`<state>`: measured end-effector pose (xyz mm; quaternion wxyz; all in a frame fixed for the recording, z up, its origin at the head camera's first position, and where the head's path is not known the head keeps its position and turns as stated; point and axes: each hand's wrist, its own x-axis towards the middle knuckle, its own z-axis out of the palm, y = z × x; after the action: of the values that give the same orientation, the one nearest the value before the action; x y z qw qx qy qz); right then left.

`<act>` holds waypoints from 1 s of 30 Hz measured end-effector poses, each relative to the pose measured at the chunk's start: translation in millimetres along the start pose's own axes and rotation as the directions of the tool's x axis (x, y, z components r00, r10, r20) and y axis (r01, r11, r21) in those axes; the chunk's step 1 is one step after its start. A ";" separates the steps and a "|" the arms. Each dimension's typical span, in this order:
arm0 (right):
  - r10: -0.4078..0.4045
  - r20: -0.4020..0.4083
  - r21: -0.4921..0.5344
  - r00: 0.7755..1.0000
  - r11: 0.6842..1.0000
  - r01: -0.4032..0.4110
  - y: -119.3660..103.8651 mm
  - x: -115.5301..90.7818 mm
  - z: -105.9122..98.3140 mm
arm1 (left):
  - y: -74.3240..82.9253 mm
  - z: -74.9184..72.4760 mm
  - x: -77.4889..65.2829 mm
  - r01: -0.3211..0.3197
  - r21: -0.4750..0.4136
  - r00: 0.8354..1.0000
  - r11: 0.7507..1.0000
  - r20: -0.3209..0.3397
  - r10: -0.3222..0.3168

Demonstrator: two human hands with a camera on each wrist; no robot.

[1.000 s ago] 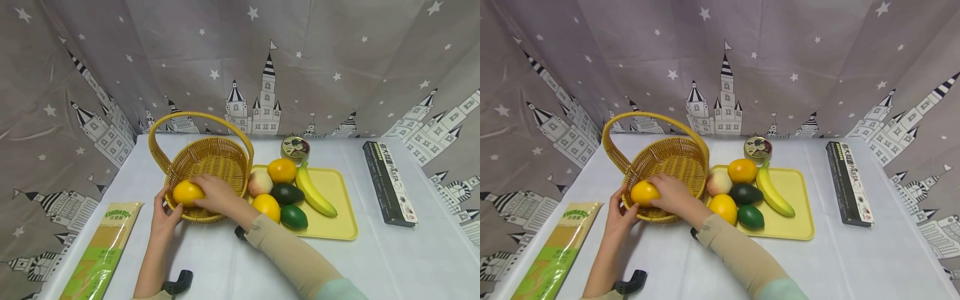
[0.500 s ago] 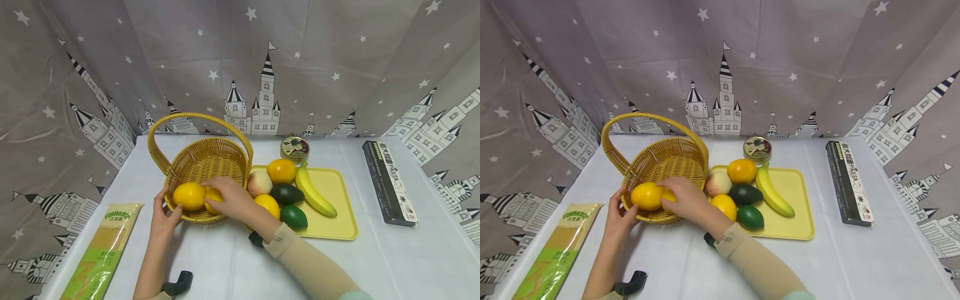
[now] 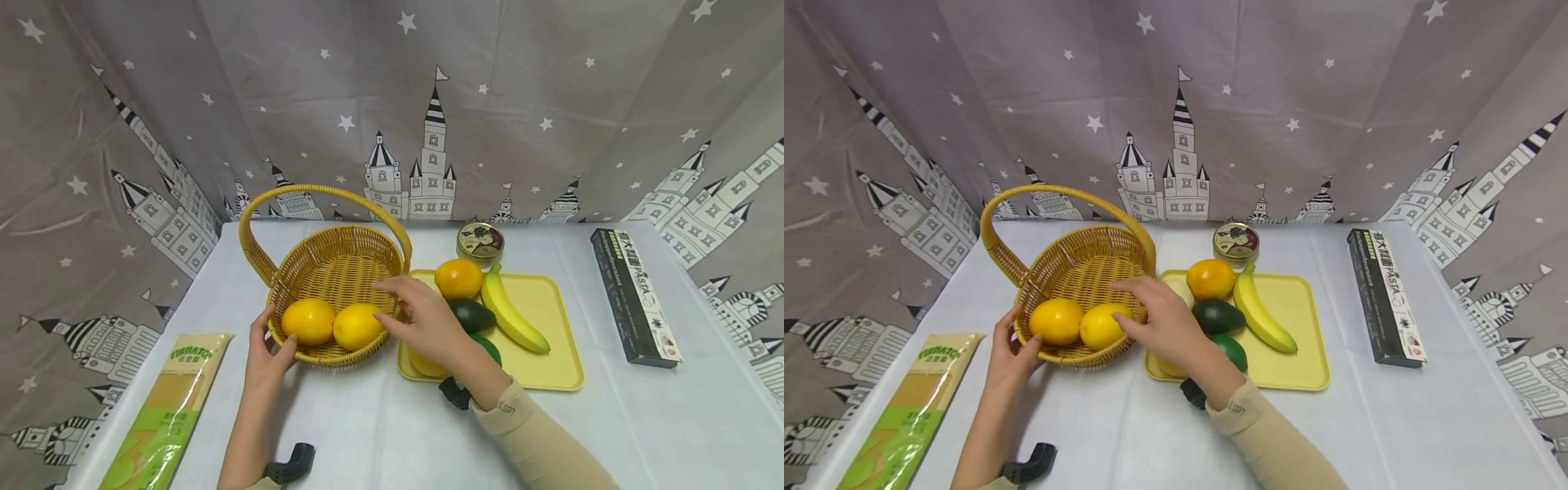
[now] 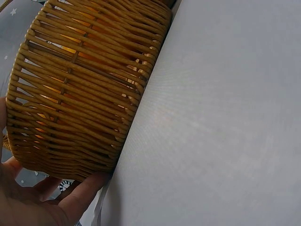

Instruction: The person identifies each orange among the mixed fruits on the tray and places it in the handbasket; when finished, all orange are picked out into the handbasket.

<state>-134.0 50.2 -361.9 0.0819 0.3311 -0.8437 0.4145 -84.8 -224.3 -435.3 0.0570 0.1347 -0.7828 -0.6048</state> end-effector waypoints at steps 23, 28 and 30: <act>0.337 0.139 -0.422 0.931 0.871 -0.252 24.0 -43.4 -6.0 | -1.5 1.1 0.8 0.009 -0.006 1.000 1.000 -0.015 -0.009; 0.345 0.166 -0.446 0.924 0.862 -0.242 22.7 -46.3 -5.6 | 0.2 1.8 0.6 0.015 0.006 1.000 1.000 -0.020 -0.015; 0.343 0.177 -0.453 0.922 0.861 -0.233 22.5 -47.7 -5.3 | 0.7 1.9 0.8 0.017 0.011 1.000 1.000 -0.021 -0.016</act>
<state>-112.2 87.5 -392.7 -0.0194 0.2243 -0.9568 0.1839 -86.2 -222.6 -435.3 0.0596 0.1478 -0.7843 -0.5995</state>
